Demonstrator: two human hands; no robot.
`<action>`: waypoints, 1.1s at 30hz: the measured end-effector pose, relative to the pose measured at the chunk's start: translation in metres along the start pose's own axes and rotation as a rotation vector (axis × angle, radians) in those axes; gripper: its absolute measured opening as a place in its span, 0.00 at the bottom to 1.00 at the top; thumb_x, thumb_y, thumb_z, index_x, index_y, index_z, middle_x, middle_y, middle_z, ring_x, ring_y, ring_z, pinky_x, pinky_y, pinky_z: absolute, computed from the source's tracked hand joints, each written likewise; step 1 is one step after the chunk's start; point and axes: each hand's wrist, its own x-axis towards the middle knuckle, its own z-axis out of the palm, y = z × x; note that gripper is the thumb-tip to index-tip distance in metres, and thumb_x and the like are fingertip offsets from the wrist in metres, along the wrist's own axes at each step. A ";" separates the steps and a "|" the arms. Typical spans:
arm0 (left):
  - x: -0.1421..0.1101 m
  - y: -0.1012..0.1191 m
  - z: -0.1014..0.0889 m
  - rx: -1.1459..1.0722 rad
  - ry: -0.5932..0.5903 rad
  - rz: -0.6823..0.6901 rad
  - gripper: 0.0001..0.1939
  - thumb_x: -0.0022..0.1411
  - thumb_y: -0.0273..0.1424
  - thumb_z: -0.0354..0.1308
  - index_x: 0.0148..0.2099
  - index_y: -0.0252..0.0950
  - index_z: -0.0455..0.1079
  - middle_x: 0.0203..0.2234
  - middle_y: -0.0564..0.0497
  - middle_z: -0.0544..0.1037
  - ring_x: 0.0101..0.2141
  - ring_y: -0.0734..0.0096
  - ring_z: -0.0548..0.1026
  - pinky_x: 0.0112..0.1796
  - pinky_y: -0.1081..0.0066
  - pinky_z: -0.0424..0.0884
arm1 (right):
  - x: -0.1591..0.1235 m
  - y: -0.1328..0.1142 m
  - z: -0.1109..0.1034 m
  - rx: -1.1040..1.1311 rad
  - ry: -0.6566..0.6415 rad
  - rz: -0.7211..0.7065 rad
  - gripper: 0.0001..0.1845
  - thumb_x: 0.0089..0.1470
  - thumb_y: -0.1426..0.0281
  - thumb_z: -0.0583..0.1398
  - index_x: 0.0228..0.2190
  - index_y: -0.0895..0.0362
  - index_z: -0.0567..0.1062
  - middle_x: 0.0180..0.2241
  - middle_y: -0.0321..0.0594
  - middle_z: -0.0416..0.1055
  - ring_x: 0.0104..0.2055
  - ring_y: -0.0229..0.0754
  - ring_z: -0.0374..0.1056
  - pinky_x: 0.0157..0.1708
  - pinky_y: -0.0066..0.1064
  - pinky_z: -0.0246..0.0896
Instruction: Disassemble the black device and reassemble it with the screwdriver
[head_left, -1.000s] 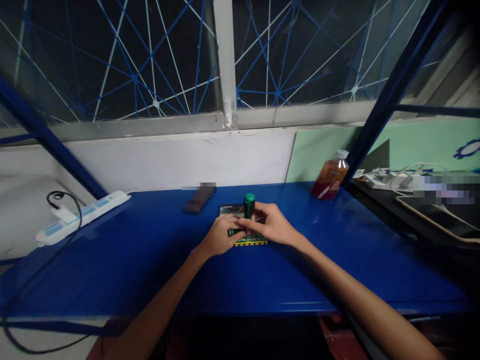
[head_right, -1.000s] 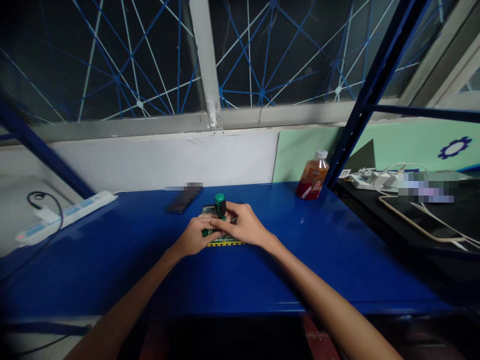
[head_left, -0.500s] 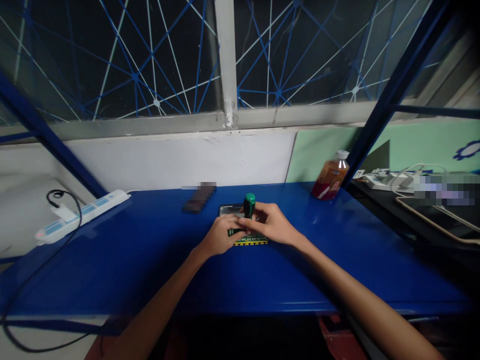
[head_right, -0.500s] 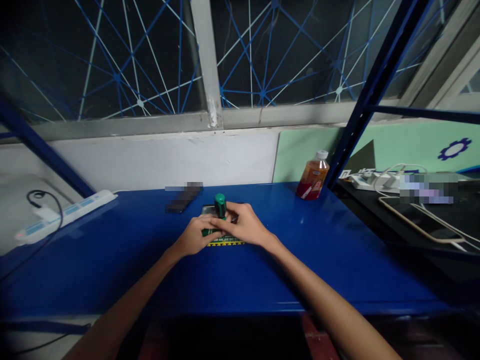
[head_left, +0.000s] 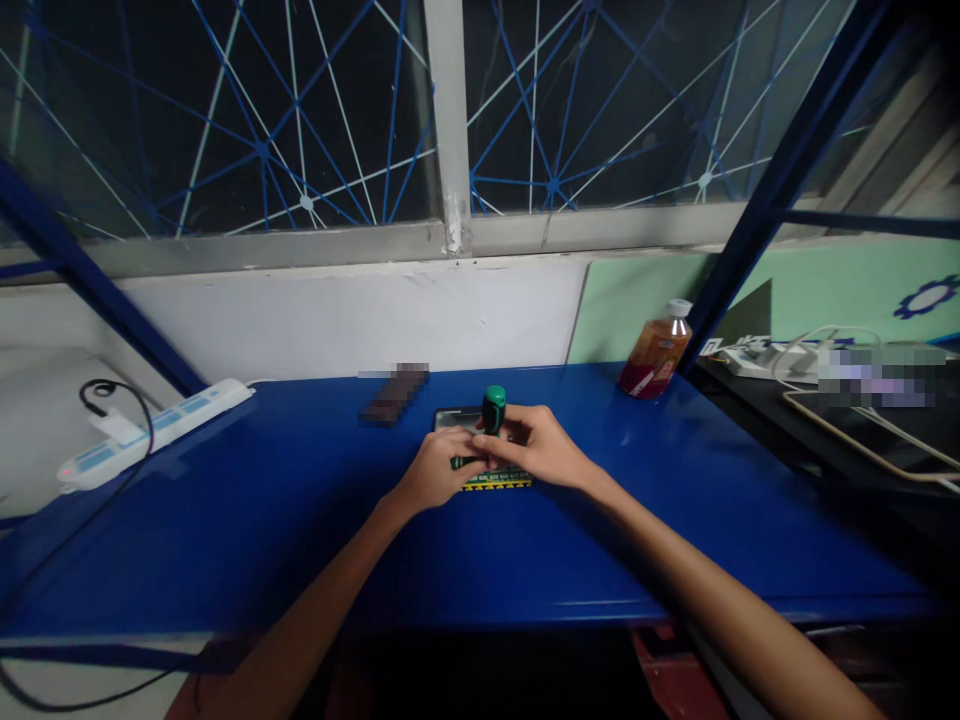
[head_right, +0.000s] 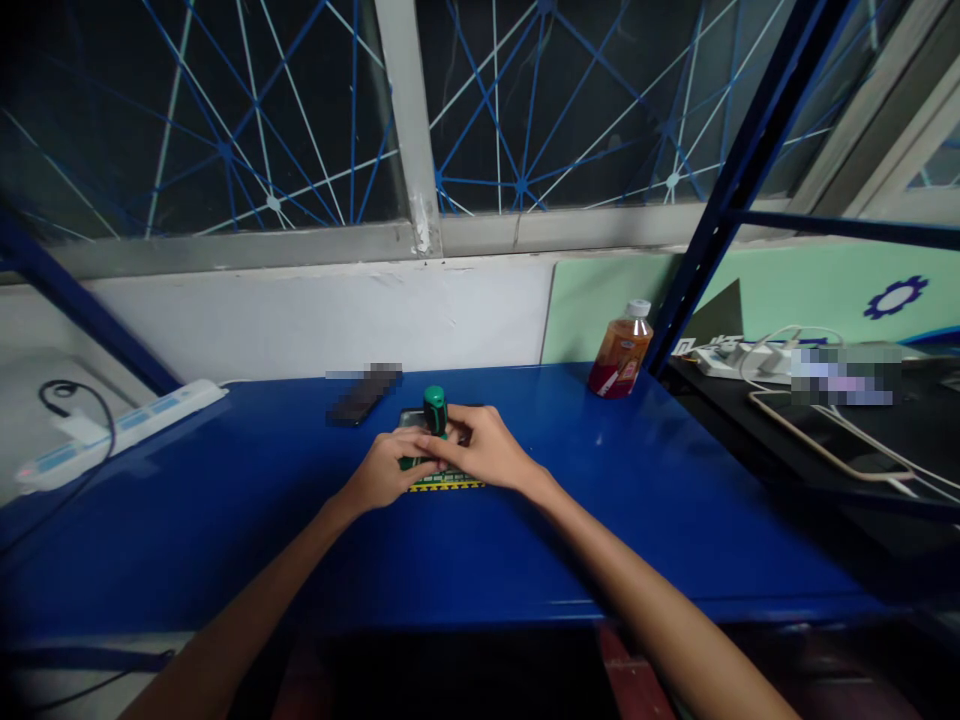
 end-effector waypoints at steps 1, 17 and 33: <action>0.000 -0.001 0.000 0.008 0.005 0.002 0.05 0.60 0.28 0.61 0.35 0.39 0.79 0.33 0.50 0.82 0.36 0.66 0.77 0.41 0.65 0.71 | 0.000 0.000 0.000 0.003 0.001 0.007 0.16 0.53 0.57 0.62 0.34 0.59 0.75 0.22 0.36 0.71 0.23 0.36 0.65 0.23 0.29 0.57; 0.000 0.001 0.000 0.006 -0.010 0.000 0.05 0.60 0.29 0.60 0.37 0.39 0.79 0.35 0.49 0.82 0.39 0.65 0.77 0.45 0.64 0.69 | 0.000 0.000 -0.001 0.033 -0.031 -0.002 0.15 0.54 0.58 0.62 0.31 0.59 0.74 0.23 0.37 0.72 0.24 0.36 0.65 0.24 0.29 0.58; -0.001 0.000 0.001 0.019 0.003 0.019 0.05 0.62 0.30 0.60 0.37 0.39 0.78 0.35 0.50 0.81 0.39 0.64 0.77 0.44 0.64 0.68 | 0.000 0.002 -0.001 -0.004 0.018 -0.017 0.16 0.53 0.58 0.62 0.33 0.59 0.75 0.22 0.36 0.71 0.23 0.36 0.63 0.23 0.29 0.56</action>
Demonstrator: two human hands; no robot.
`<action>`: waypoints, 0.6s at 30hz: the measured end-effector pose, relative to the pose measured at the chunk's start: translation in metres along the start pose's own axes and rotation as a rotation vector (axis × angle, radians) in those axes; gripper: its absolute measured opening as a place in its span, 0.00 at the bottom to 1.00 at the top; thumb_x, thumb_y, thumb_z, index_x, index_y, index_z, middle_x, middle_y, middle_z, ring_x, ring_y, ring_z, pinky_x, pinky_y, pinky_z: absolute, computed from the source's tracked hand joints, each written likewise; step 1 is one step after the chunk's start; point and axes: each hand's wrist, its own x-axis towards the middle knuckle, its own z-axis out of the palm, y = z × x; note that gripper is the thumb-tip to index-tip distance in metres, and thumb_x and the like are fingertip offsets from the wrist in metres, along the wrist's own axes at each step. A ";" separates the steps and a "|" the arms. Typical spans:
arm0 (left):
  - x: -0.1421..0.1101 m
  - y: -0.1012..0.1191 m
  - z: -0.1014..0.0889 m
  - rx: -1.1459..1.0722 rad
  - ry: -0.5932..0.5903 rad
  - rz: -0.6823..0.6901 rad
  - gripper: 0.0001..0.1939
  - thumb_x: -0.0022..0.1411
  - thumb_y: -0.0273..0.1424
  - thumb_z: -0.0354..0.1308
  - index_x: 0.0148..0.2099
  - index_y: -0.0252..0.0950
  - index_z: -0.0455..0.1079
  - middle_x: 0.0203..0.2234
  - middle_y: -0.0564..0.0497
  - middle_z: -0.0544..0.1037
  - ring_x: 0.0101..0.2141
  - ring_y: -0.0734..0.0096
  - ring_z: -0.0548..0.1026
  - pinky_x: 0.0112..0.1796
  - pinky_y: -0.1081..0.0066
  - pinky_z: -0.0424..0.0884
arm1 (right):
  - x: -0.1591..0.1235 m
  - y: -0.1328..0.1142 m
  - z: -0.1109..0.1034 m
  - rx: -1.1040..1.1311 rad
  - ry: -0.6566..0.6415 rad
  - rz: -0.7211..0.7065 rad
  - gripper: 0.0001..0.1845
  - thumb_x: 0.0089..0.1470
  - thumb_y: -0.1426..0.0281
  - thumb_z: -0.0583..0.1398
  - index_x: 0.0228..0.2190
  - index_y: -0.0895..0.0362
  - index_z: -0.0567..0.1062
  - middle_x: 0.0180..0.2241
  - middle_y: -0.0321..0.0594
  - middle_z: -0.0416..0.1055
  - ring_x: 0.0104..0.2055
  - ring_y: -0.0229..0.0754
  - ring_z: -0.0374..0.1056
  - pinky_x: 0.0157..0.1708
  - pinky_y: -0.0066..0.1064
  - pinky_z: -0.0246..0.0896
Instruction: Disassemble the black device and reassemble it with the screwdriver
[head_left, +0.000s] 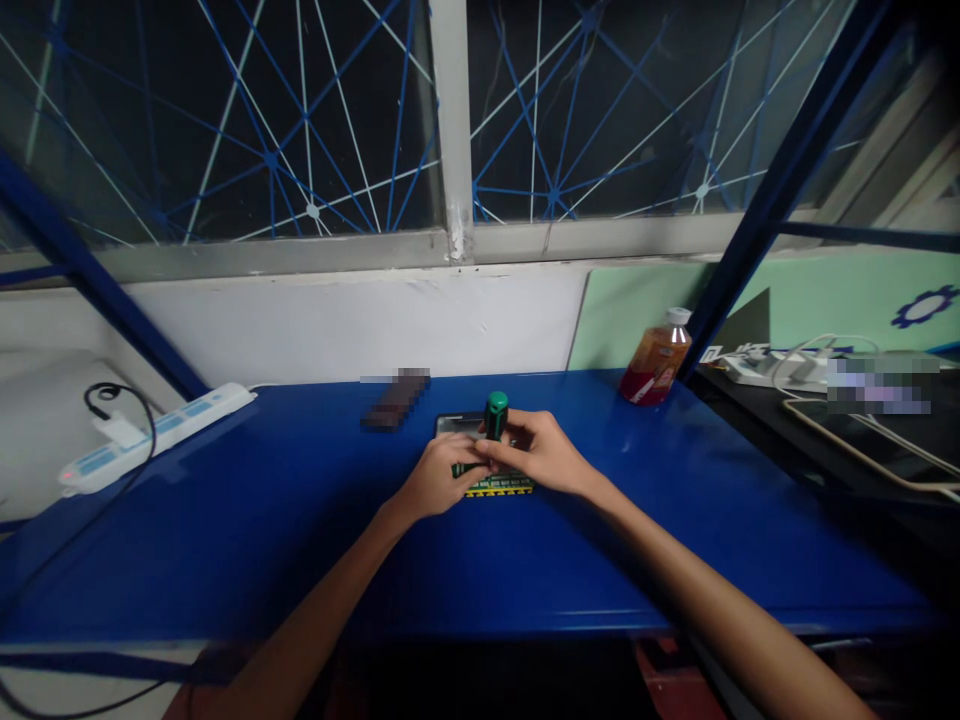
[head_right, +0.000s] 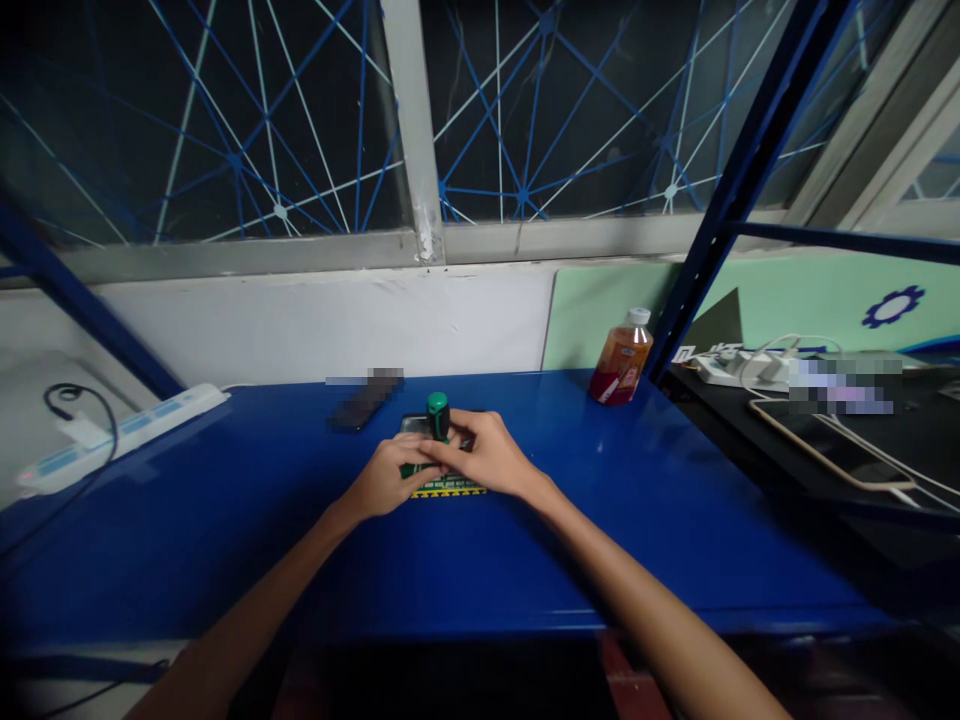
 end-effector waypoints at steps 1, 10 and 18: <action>0.000 -0.001 0.001 -0.005 0.013 -0.004 0.05 0.61 0.31 0.61 0.36 0.39 0.78 0.34 0.50 0.81 0.39 0.65 0.77 0.43 0.64 0.68 | 0.000 0.000 0.000 0.004 -0.004 0.000 0.15 0.53 0.58 0.62 0.33 0.59 0.75 0.22 0.36 0.71 0.23 0.35 0.63 0.23 0.29 0.55; -0.001 0.000 0.000 -0.002 -0.015 0.001 0.06 0.62 0.29 0.59 0.39 0.39 0.78 0.36 0.50 0.81 0.40 0.65 0.77 0.44 0.63 0.68 | 0.000 0.003 0.001 0.046 -0.001 0.002 0.15 0.54 0.59 0.61 0.38 0.59 0.75 0.24 0.36 0.71 0.24 0.36 0.65 0.24 0.30 0.58; 0.000 -0.001 0.001 -0.018 0.032 -0.025 0.05 0.60 0.32 0.62 0.36 0.40 0.78 0.33 0.51 0.81 0.37 0.66 0.77 0.42 0.64 0.68 | -0.001 0.001 0.001 0.000 0.034 -0.003 0.17 0.53 0.58 0.62 0.37 0.59 0.76 0.25 0.39 0.73 0.25 0.37 0.66 0.23 0.30 0.59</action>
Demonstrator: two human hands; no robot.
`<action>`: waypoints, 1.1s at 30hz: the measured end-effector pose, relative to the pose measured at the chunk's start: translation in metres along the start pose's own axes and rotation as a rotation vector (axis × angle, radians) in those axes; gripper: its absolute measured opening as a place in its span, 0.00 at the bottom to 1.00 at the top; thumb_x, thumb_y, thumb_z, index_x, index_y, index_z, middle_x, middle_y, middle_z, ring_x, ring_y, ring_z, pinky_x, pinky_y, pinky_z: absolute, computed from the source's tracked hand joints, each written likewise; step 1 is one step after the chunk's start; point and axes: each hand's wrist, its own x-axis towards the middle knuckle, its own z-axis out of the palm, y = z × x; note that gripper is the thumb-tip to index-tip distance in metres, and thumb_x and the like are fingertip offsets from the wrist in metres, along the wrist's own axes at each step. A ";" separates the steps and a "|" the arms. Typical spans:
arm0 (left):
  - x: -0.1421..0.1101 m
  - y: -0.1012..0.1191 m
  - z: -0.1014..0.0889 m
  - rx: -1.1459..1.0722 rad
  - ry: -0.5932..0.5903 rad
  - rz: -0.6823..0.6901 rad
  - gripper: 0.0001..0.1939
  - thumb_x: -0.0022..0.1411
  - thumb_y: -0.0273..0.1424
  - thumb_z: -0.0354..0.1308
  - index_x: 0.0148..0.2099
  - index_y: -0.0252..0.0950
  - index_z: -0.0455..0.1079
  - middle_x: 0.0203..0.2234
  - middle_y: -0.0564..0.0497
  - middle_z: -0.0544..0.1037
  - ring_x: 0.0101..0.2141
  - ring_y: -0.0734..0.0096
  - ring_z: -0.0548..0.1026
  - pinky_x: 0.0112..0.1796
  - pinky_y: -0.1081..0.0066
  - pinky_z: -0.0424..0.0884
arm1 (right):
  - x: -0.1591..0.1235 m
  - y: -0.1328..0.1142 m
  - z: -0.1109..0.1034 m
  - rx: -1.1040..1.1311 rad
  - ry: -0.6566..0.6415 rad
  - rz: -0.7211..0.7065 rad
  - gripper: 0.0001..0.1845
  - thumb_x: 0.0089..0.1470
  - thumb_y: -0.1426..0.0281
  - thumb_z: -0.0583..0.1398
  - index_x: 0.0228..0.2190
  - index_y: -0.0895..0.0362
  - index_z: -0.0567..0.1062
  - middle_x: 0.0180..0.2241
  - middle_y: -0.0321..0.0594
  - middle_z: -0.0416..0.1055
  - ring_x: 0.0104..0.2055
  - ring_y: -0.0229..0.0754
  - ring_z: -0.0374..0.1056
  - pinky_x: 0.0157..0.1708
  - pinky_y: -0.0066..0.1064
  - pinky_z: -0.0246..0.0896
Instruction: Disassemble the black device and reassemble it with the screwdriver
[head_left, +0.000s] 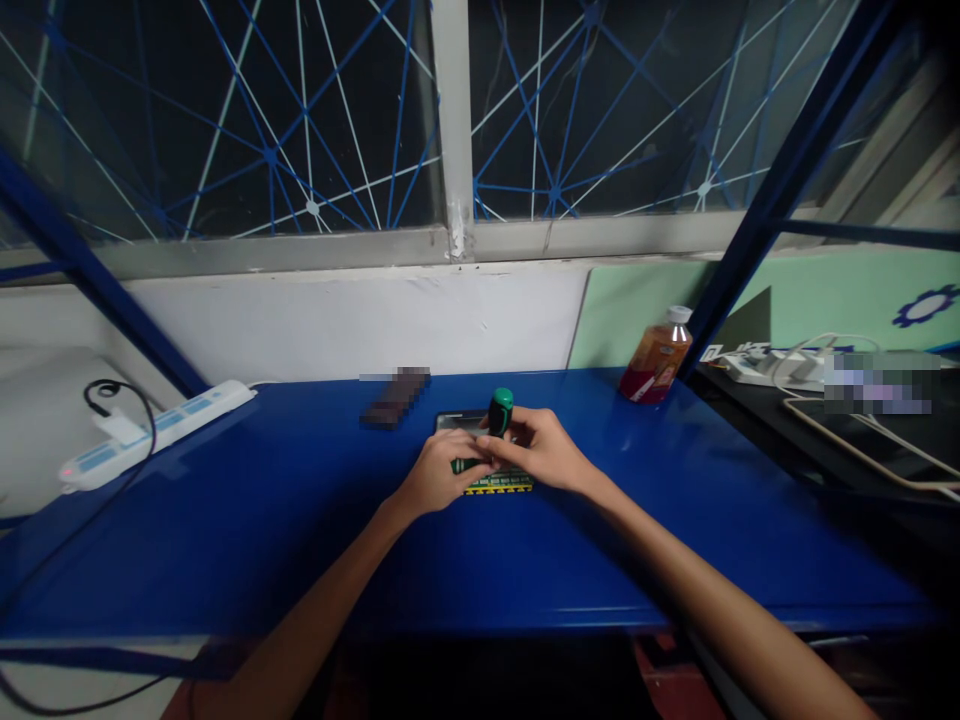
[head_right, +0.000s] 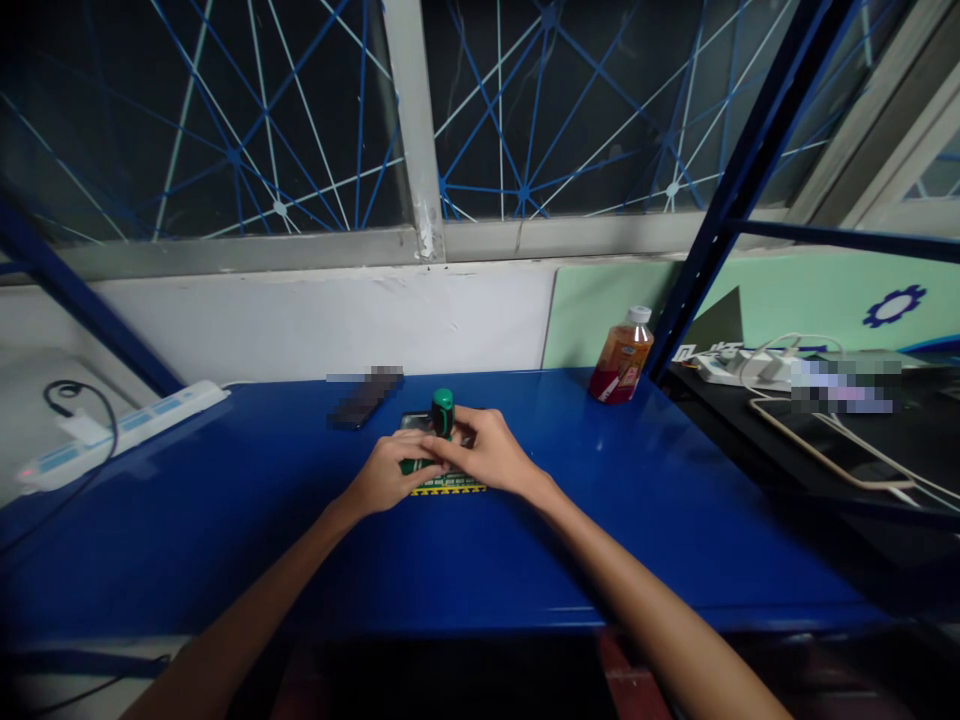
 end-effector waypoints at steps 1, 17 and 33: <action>0.000 0.001 -0.001 -0.002 -0.010 -0.001 0.05 0.60 0.32 0.62 0.36 0.39 0.78 0.33 0.51 0.81 0.37 0.65 0.77 0.42 0.64 0.68 | 0.000 0.000 0.000 0.002 0.000 0.000 0.17 0.53 0.58 0.62 0.36 0.59 0.76 0.25 0.39 0.73 0.24 0.37 0.66 0.23 0.30 0.59; -0.002 -0.002 -0.002 0.049 -0.093 -0.034 0.05 0.57 0.26 0.62 0.38 0.37 0.77 0.35 0.48 0.80 0.40 0.63 0.76 0.44 0.63 0.69 | 0.001 0.007 -0.001 0.055 0.073 0.010 0.15 0.54 0.59 0.62 0.36 0.59 0.75 0.23 0.38 0.74 0.24 0.39 0.69 0.26 0.33 0.63; 0.014 0.015 -0.001 0.001 -0.051 -0.032 0.08 0.60 0.30 0.60 0.40 0.38 0.79 0.34 0.47 0.81 0.37 0.63 0.77 0.42 0.64 0.71 | 0.005 0.000 -0.058 0.118 0.428 -0.035 0.15 0.50 0.58 0.64 0.29 0.59 0.74 0.23 0.39 0.73 0.21 0.39 0.70 0.23 0.34 0.67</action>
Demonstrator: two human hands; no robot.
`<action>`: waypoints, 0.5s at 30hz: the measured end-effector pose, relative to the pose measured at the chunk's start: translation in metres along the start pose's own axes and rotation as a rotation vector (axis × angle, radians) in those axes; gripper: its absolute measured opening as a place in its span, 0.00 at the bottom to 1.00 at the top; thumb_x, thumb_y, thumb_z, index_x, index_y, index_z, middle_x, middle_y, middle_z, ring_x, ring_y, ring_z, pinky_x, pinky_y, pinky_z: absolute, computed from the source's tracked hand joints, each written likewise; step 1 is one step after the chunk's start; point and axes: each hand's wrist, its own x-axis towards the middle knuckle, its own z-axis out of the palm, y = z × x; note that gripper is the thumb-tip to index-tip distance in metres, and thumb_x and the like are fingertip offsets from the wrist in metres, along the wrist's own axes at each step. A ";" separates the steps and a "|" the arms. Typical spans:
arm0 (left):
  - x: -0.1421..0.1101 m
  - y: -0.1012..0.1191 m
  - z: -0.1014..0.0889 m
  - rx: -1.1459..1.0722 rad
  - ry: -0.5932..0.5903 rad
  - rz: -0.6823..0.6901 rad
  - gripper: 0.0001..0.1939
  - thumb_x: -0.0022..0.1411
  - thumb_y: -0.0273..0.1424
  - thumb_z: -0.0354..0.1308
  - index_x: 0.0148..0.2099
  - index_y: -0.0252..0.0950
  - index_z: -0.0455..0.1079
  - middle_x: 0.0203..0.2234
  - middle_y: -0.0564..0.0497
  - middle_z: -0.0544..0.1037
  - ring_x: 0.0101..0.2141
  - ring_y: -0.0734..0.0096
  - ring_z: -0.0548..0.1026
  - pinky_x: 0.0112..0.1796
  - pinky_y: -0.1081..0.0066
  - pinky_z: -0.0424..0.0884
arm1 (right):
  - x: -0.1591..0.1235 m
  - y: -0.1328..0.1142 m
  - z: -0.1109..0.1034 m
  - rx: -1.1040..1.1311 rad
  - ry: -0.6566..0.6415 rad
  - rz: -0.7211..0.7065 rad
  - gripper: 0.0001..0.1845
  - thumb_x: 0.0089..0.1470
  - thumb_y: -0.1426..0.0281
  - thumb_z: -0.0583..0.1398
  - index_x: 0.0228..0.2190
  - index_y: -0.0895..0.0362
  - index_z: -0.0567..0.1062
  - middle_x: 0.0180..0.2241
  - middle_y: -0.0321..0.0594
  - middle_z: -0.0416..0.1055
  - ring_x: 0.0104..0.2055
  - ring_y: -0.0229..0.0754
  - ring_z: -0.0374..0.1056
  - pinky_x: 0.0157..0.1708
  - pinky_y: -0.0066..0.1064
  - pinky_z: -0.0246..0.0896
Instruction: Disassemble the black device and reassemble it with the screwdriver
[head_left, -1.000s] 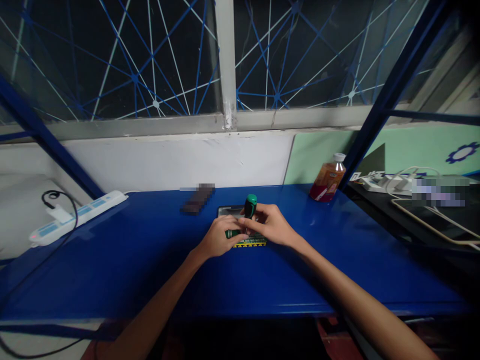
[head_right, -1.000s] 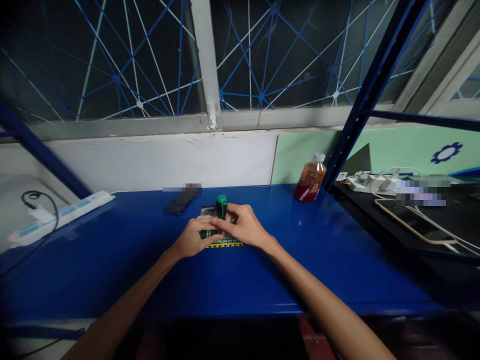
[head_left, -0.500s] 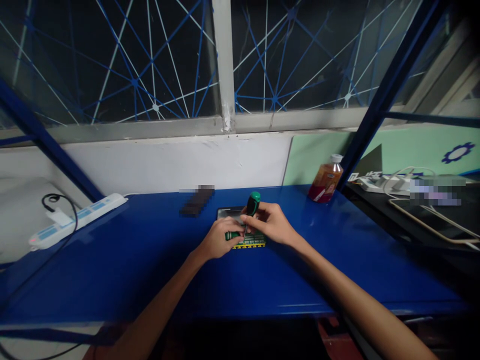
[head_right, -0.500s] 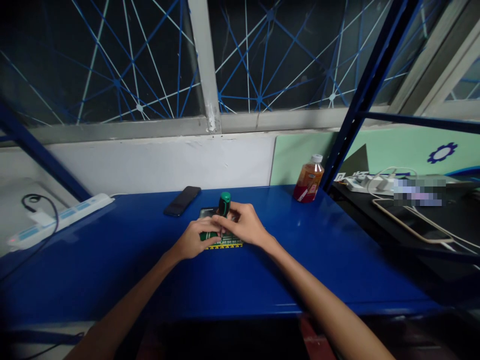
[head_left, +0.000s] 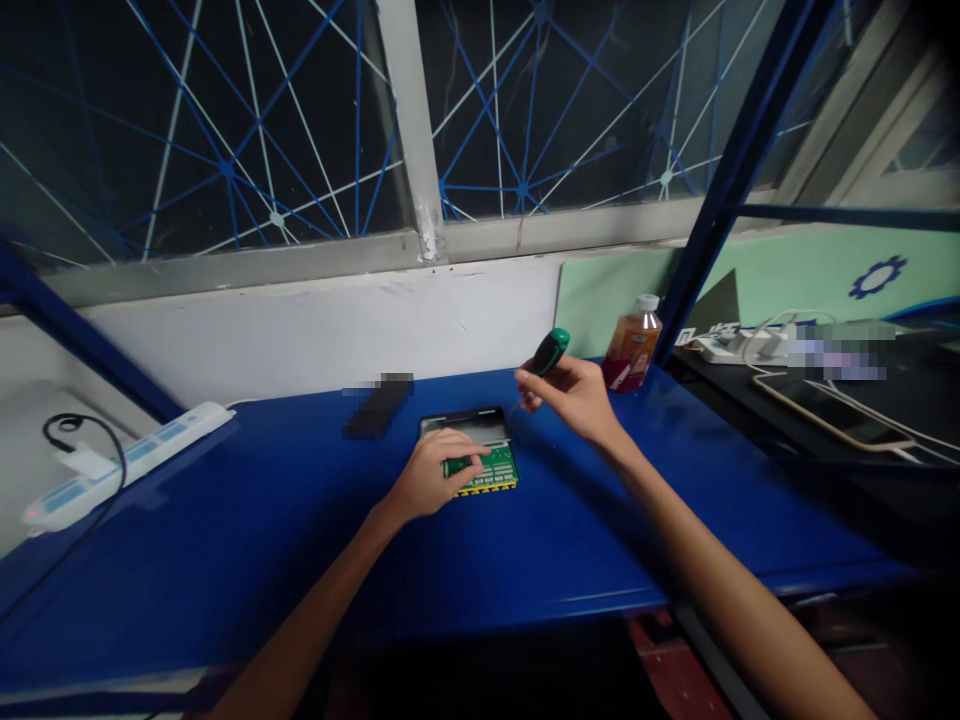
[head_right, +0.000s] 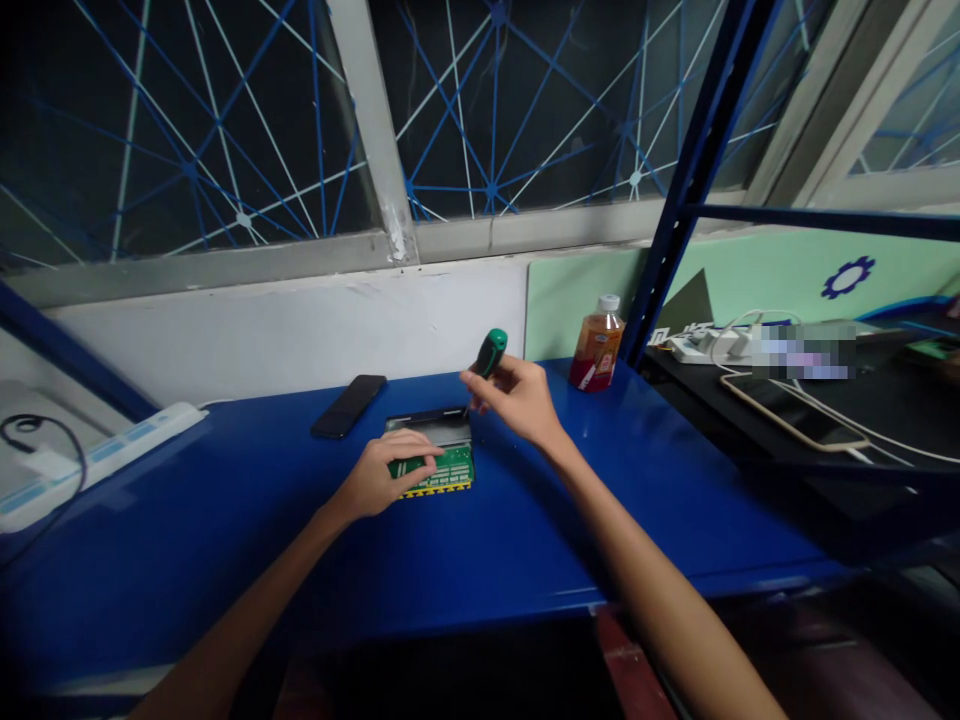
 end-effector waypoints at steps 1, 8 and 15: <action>0.006 0.004 0.002 -0.006 -0.020 0.035 0.08 0.59 0.29 0.60 0.40 0.37 0.79 0.33 0.47 0.81 0.37 0.63 0.77 0.42 0.64 0.70 | 0.003 0.002 -0.007 -0.024 0.048 -0.010 0.15 0.50 0.58 0.64 0.29 0.59 0.74 0.23 0.40 0.73 0.21 0.39 0.70 0.23 0.34 0.67; 0.063 0.018 0.039 0.073 -0.126 0.131 0.08 0.59 0.27 0.61 0.40 0.41 0.78 0.33 0.52 0.81 0.38 0.64 0.76 0.45 0.61 0.66 | 0.015 0.025 -0.043 -0.251 0.267 -0.088 0.17 0.51 0.56 0.63 0.26 0.58 0.74 0.20 0.39 0.73 0.19 0.41 0.70 0.22 0.33 0.67; 0.084 0.011 0.069 0.153 -0.141 0.112 0.07 0.59 0.27 0.61 0.40 0.39 0.78 0.32 0.51 0.81 0.37 0.64 0.75 0.42 0.63 0.66 | 0.014 0.023 -0.044 -0.364 0.297 -0.122 0.18 0.53 0.54 0.61 0.26 0.57 0.73 0.19 0.38 0.73 0.20 0.41 0.71 0.22 0.33 0.66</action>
